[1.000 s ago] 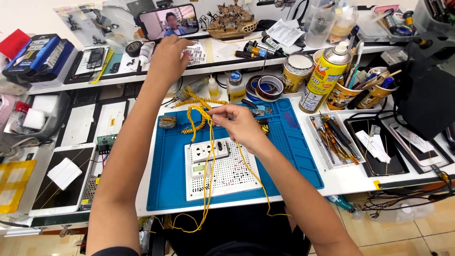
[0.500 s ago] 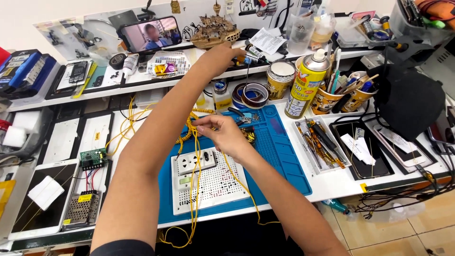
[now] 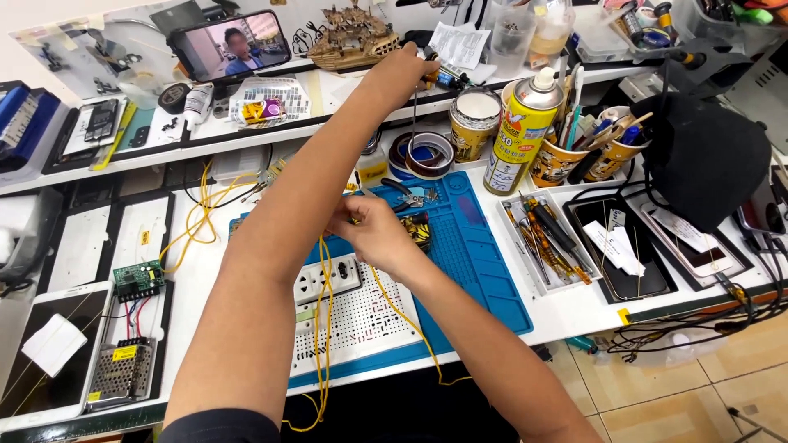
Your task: Braiding multiple yellow wires together on an electronics workbench.
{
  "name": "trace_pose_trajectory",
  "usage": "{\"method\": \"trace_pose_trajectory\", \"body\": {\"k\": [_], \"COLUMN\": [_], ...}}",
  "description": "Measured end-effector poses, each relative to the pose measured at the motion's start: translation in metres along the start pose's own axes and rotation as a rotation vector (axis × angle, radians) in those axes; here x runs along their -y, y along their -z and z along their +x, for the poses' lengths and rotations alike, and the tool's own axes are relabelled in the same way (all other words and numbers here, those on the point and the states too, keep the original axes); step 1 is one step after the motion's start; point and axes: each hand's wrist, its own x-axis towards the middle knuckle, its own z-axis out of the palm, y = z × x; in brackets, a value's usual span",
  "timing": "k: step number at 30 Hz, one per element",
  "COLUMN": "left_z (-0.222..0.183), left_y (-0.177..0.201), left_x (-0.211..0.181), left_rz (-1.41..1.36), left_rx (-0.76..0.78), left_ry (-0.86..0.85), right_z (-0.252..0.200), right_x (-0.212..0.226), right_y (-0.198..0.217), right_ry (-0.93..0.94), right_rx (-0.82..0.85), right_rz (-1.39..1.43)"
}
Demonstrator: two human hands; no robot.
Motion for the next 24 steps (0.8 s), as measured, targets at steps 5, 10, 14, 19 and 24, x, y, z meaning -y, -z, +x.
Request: {"method": "trace_pose_trajectory", "body": {"k": [5, 10, 14, 19, 24], "left_z": [0.001, -0.024, -0.092, -0.269, -0.365], "left_y": [0.002, 0.029, 0.078, 0.123, 0.036], "left_x": [-0.005, 0.006, 0.005, -0.041, -0.054], "left_rz": [-0.009, -0.016, -0.126, -0.434, -0.728], "left_rx": [-0.028, 0.0, -0.172, -0.71, -1.01], "left_ry": [0.026, 0.052, 0.034, 0.066, 0.509], "right_z": [0.009, 0.003, 0.011, 0.01, 0.013], "right_x": [-0.013, -0.002, -0.012, -0.01, -0.02], "right_y": [0.004, 0.007, 0.013, 0.024, 0.012], "right_ry": [0.051, 0.04, 0.103, 0.157, 0.346], "right_rx": [0.0, 0.004, -0.01, -0.073, -0.121], "right_rz": [0.043, -0.023, 0.049, 0.09, 0.283]}}
